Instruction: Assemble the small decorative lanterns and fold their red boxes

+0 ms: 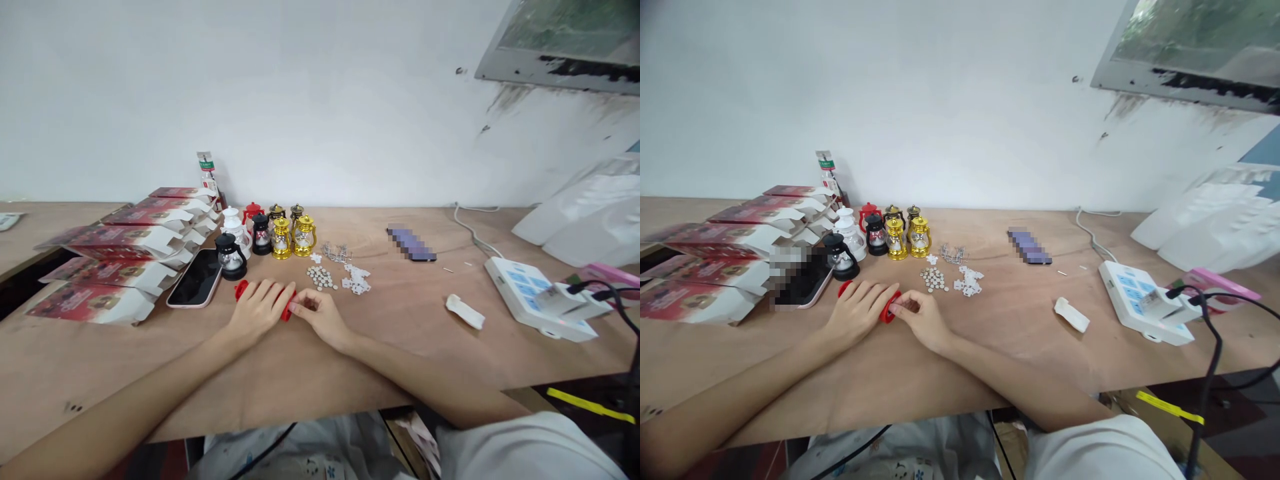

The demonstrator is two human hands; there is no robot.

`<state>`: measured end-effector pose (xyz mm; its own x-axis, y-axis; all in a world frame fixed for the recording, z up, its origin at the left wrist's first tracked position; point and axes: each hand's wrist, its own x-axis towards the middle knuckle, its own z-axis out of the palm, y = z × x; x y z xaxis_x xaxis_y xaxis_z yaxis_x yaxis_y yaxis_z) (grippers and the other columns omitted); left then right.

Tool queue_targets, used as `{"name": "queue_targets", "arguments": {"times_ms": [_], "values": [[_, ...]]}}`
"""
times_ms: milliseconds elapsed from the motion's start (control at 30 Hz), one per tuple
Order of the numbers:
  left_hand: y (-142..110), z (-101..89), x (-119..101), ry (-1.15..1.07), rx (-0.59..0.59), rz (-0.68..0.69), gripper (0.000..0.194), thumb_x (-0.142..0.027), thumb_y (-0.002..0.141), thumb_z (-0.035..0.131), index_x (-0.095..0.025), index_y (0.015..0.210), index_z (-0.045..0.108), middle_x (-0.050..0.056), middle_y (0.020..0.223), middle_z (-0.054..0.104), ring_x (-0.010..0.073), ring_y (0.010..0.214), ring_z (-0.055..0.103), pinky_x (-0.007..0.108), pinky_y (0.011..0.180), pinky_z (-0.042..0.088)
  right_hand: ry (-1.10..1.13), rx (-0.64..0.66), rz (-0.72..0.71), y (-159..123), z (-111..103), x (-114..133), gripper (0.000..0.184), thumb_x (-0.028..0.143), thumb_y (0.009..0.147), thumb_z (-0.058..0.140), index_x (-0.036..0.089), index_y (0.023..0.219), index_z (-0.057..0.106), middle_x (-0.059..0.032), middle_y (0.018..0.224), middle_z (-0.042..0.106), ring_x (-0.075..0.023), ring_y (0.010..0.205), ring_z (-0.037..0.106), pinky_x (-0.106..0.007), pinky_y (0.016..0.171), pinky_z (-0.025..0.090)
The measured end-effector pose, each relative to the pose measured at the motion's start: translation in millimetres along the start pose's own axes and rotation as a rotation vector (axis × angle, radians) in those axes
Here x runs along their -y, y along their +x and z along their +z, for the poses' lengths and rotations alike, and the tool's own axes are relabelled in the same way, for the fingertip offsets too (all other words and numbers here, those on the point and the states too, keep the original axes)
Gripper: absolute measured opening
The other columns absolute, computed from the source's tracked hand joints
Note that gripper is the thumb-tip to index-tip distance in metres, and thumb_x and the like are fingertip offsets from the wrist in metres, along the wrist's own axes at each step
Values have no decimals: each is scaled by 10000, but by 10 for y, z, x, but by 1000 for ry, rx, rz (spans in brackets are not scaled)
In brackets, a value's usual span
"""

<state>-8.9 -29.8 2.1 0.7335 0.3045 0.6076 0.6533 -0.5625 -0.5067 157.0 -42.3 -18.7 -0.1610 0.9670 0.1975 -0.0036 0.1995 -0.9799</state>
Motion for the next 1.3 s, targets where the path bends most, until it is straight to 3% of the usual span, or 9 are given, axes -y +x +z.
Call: {"name": "queue_targets", "arguments": {"times_ms": [267,700,1000,1300], "values": [[-2,27,11,25,32,32,243,-126,912,415,-128,1107,559,76,847,662,191,767,581,325,623,360,-2,6,28,7,6,16,340,522,654,697,198,656,592,31,600,547,-118,588,465,-265,604,390],[54,-3,-2,48,-89,19,207,-132,923,406,-102,1018,587,61,794,671,186,702,555,319,618,351,-38,45,32,10,16,39,393,567,660,673,182,650,592,16,620,561,-113,585,444,-263,599,377],[18,39,-13,56,-63,-35,233,-137,913,414,-95,1046,601,85,807,664,197,718,552,330,621,355,-81,67,-40,16,15,-3,314,501,755,605,196,699,556,19,656,551,-119,614,457,-265,618,379],[46,60,-37,69,-32,-84,209,-111,911,407,-92,1029,578,75,739,629,191,678,543,320,588,320,48,1,-21,35,49,-45,169,371,740,600,204,744,575,26,688,578,-119,659,527,-271,674,437]]}}
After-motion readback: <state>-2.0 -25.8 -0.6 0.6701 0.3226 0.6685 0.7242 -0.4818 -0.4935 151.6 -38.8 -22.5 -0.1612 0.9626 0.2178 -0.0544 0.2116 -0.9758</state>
